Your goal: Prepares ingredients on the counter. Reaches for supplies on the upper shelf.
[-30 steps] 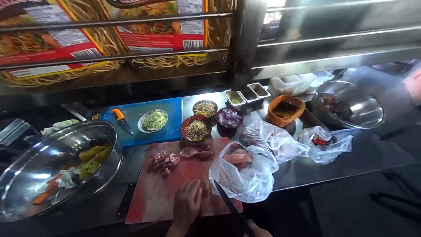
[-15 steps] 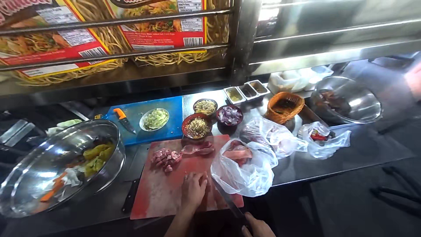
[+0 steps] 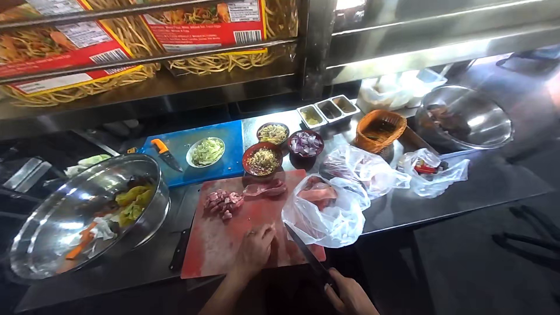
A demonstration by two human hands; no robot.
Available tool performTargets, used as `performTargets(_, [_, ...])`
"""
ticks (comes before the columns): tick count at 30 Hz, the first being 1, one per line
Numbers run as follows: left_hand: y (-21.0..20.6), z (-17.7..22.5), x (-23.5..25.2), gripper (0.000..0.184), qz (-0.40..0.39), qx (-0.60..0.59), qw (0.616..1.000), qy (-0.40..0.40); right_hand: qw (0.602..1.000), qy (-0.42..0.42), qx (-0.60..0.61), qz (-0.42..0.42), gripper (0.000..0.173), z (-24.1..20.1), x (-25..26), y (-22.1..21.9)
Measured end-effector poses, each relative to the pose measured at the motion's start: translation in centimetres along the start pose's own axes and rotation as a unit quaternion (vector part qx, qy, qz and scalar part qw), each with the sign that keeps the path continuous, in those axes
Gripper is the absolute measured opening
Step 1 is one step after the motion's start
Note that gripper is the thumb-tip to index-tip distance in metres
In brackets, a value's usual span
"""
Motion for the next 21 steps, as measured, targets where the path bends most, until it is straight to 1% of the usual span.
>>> performTargets(1, [0.0, -0.4, -1.1, 0.029, 0.014, 0.001, 1.000, -0.022, 1.000, -0.002, -0.001, -0.001, 0.041, 0.0, 0.0, 0.1])
performTargets(2, [0.4, -1.2, -1.9, 0.027, 0.035, -0.004, 0.999, -0.023, 1.000, -0.007, -0.001, 0.000, 0.041, 0.1, 0.0, 0.2])
performTargets(4, [1.5, -2.7, -2.5, 0.028, 0.055, -0.034, 0.997, 0.029, 1.000, -0.014, 0.005, 0.001, 0.041, 0.4, -0.1, 0.1])
performTargets(7, [2.4, -3.7, -1.3, 0.030, 0.075, -0.077, 0.987, 0.123, 1.000, 0.001, 0.007, 0.007, 0.040, 0.4, 0.3, -0.4])
performTargets(9, [1.6, -3.3, -0.3, 0.029, 0.078, -0.107, 0.981, 0.141, 1.000, 0.012, 0.010, -0.008, 0.039, -0.2, 0.7, -0.7])
performTargets(11, [0.3, -2.3, 0.3, 0.029, 0.062, -0.104, 0.985, 0.124, 1.000, 0.021, 0.006, -0.021, 0.039, -0.7, 1.1, -0.9])
performTargets(12, [-0.3, -1.9, 0.2, 0.029, 0.065, -0.084, 0.989, 0.104, 0.999, 0.022, 0.002, -0.029, 0.039, -0.8, 1.2, -1.0])
performTargets(15, [-0.2, -1.5, 0.1, 0.031, 0.085, -0.016, 0.994, 0.061, 0.999, 0.016, -0.002, -0.041, 0.039, -0.7, 1.4, -1.0])
performTargets(18, [-0.1, -0.9, 0.1, 0.046, 0.056, 0.027, 0.997, 0.036, 0.999, 0.010, 0.002, -0.036, 0.040, -0.2, 0.7, -1.2])
performTargets(20, [-0.6, -1.0, 0.5, 0.054, 0.020, 0.057, 0.997, 0.050, 1.000, 0.007, 0.008, -0.028, 0.041, 0.0, 0.6, -1.2])
performTargets(21, [-0.8, -1.1, 0.8, 0.053, 0.008, 0.067, 0.996, 0.059, 1.000, 0.009, 0.013, -0.022, 0.042, 0.0, 0.6, -1.1])
Point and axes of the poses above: each hand's wrist, its own x-axis towards the middle knuckle, its own y-axis out of the back of the hand, z = x × y, the point moved 10 cm from there along x, towards the middle knuckle, and after that the axes turned 13 degrees about y, right-handed, at the moved point
